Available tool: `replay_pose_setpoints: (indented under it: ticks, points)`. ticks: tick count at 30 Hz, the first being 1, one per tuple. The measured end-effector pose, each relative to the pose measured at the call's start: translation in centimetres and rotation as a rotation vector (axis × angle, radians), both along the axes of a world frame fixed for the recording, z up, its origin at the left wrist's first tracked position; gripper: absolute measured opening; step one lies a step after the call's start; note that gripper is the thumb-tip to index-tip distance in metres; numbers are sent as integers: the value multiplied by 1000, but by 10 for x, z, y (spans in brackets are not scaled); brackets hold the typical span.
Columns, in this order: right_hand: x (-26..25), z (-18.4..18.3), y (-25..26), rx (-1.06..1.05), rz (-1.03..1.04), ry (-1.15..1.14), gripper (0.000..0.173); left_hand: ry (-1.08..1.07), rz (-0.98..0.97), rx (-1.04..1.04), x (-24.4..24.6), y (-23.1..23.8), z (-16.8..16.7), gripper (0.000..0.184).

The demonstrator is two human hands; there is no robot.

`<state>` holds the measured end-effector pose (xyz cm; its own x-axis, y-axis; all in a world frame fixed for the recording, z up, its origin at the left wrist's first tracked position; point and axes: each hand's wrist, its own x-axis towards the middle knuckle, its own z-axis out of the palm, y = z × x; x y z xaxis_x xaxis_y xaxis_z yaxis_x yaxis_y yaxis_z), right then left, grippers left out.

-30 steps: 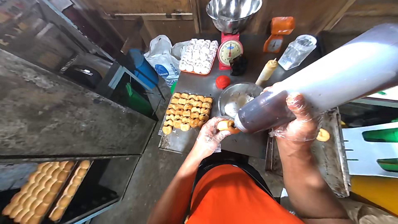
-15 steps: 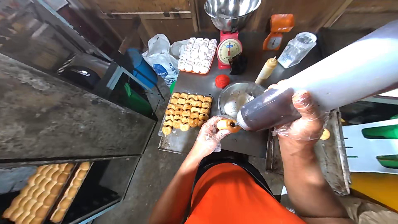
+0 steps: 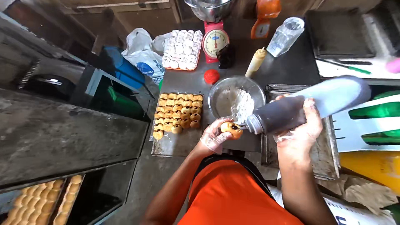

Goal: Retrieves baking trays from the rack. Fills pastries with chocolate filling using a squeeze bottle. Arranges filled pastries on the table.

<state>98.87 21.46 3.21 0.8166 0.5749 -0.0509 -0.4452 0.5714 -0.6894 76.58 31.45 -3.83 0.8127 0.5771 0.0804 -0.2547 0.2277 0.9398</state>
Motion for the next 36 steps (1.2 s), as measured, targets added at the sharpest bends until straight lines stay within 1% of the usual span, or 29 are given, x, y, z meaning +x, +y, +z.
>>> replay_pose_setpoints:
  ticks: [3,5,6,8,10,12,14,15,18,20,23,24,26,28,29,30,31,33,35,36]
  points:
    - [10,-21,-12,-65,-5,-19,40,64,20,-10,4,4,-14,47]
    - [16,-37,-22,-62,19,-51,42,134,83,-28,-3,9,-30,42]
    - [19,-45,-26,-42,43,-52,42,180,133,-5,-12,12,-42,41]
    - [25,-59,-37,-13,89,-23,44,360,276,88,-38,21,-70,39]
    - [31,-68,-48,-4,126,0,46,617,438,164,-72,31,-100,39]
    - [35,-72,-58,-16,120,-5,47,808,579,165,-109,42,-129,44]
    - [39,-74,-68,-2,91,8,47,977,652,186,-136,56,-151,43]
    - [43,-75,-73,16,91,22,47,1056,654,219,-146,63,-162,43]
    - [51,-76,-89,47,72,53,49,1257,531,321,-155,82,-185,42]
    - [58,-76,-100,51,45,49,52,1308,497,383,-154,88,-198,39]
    - [66,-71,-119,117,11,96,53,1384,519,407,-136,87,-186,37]
    - [68,-67,-126,142,-4,127,55,1423,525,421,-131,82,-178,39]
    - [74,-63,-141,194,-18,154,55,1501,555,518,-123,70,-159,45]
    - [82,-63,-158,179,-88,124,55,1433,608,624,-109,64,-144,47]
    - [86,-65,-169,154,-141,110,54,1374,608,702,-93,62,-132,45]
    - [90,-68,-181,126,-198,101,53,1273,581,791,-74,58,-119,41]
    - [94,-71,-192,98,-259,100,53,1160,529,877,-50,50,-104,34]
    - [103,-77,-210,48,-371,113,53,973,325,981,7,31,-82,25]
    - [113,-88,-226,60,-409,156,56,864,73,1004,73,7,-74,25]
    - [119,-96,-234,79,-395,170,58,839,-49,998,107,-6,-79,26]
